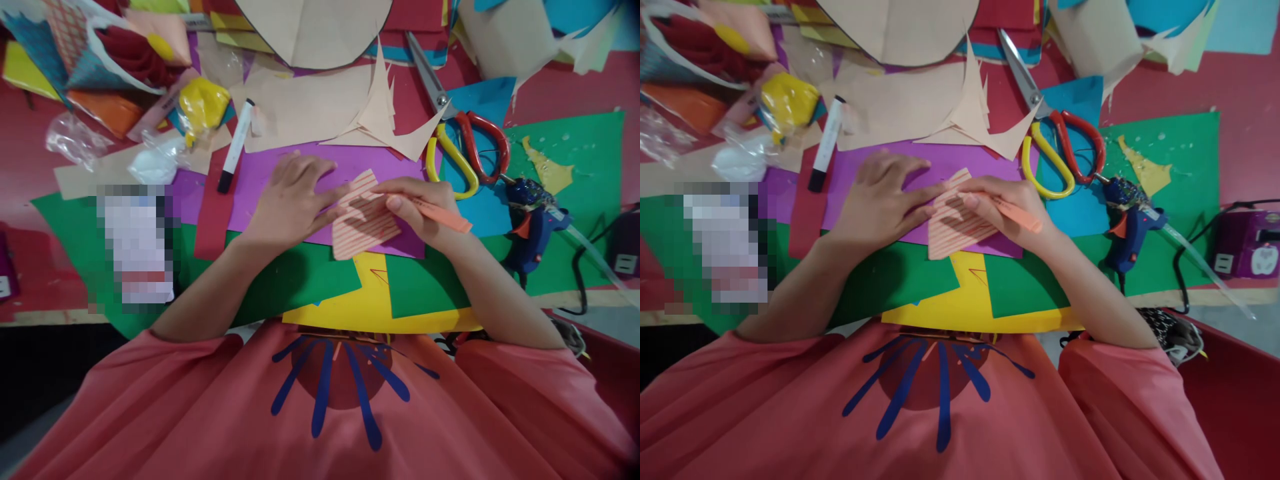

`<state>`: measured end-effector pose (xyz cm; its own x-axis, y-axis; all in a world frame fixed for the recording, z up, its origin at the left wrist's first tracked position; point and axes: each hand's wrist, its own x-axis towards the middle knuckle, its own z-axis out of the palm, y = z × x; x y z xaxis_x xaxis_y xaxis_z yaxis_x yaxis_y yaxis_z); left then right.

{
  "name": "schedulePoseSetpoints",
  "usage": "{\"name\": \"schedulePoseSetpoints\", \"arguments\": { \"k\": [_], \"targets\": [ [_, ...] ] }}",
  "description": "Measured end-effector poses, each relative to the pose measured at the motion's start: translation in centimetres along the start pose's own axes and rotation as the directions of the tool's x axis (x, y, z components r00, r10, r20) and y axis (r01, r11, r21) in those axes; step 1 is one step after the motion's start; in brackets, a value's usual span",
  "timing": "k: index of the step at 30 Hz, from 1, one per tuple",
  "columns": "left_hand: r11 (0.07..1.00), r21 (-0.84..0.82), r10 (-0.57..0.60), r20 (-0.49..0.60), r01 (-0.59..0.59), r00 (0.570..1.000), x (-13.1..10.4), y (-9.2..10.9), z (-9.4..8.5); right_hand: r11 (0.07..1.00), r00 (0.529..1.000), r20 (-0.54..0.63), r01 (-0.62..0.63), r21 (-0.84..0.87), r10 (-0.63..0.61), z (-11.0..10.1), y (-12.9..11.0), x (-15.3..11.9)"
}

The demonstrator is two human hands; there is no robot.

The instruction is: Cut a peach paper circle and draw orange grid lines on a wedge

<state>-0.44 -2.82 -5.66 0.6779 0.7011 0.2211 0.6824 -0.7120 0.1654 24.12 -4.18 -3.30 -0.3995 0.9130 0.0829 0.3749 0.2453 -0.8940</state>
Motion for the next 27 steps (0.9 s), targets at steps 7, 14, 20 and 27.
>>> {"name": "schedulePoseSetpoints", "arguments": {
  "k": [7,14,20,27],
  "targets": [
    [0.996,-0.035,-0.077,0.017,0.077,0.997,-0.2,-0.6,0.7,0.978,0.991,0.126,-0.076,0.192,0.052,0.7,-0.4,-0.1],
    [0.995,-0.087,-0.049,0.091,0.057,0.995,-0.1,-0.1,0.8,0.913,0.940,0.276,-0.280,0.298,0.199,-0.5,-0.3,-0.1],
    [0.984,-0.073,0.171,0.118,-0.163,0.978,0.3,1.3,0.6,0.851,0.972,-0.103,-0.132,0.508,0.212,-0.2,0.5,0.4],
    [0.952,-0.185,0.263,0.077,-0.245,0.962,-0.3,2.1,0.5,0.919,0.934,-0.183,-0.240,0.312,0.306,0.4,1.0,1.0]
  ]
}}
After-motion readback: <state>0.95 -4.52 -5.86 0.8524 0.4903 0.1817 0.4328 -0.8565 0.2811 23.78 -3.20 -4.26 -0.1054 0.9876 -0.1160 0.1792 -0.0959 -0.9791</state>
